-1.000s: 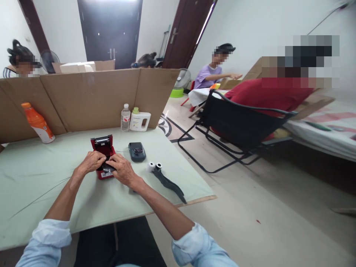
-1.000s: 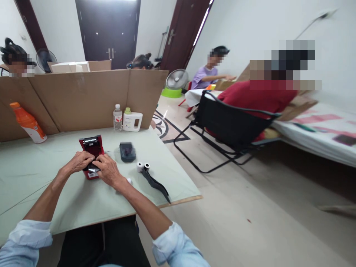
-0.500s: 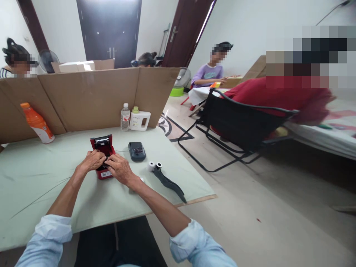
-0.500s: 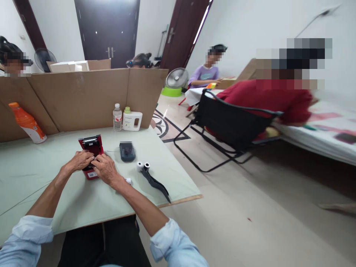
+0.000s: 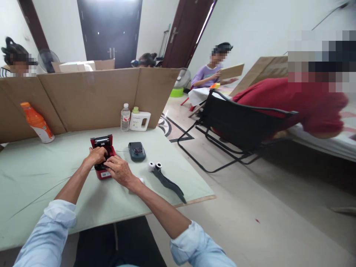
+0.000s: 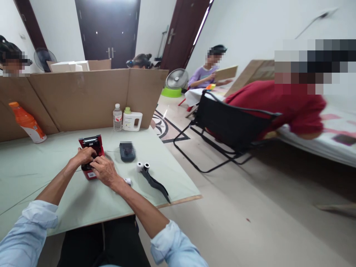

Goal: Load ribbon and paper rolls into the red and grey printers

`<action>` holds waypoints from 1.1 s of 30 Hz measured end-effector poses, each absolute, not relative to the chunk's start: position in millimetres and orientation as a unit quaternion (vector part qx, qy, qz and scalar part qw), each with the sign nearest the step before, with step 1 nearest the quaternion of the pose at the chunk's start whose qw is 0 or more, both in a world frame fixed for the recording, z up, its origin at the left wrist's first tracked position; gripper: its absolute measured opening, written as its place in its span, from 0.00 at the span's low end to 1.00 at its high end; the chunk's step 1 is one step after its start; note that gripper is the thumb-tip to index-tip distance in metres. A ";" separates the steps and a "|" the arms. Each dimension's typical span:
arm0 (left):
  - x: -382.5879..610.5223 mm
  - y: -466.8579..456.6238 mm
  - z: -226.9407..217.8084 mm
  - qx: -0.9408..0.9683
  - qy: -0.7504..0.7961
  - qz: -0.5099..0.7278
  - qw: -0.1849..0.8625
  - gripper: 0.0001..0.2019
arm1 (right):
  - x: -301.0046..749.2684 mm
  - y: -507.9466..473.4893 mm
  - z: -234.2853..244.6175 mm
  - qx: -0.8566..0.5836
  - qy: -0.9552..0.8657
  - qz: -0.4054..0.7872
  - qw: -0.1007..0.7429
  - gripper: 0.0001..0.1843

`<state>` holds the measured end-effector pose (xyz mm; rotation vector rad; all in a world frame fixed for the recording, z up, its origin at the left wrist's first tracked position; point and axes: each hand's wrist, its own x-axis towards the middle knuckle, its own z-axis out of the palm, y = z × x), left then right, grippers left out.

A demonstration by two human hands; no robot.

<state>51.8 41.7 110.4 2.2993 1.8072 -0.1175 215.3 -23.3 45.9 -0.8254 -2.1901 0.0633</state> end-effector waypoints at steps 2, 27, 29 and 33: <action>55.4 44.2 110.9 0.773 0.624 -0.036 0.105 0.18 | 214.3 -21.6 45.4 -0.331 -0.861 0.028 0.384 0.13; -6.8 42.0 93.6 0.710 0.527 0.453 0.111 0.19 | 217.0 -36.5 31.8 -0.332 -0.852 0.024 0.405 0.14; -5.5 25.1 89.1 0.724 0.510 0.453 0.104 0.16 | 217.4 -38.1 29.5 -0.331 -0.852 0.027 0.404 0.15; -1.1 -8.5 82.2 0.748 0.512 0.415 0.084 0.13 | 219.1 -43.1 28.1 -0.329 -0.853 0.035 0.403 0.16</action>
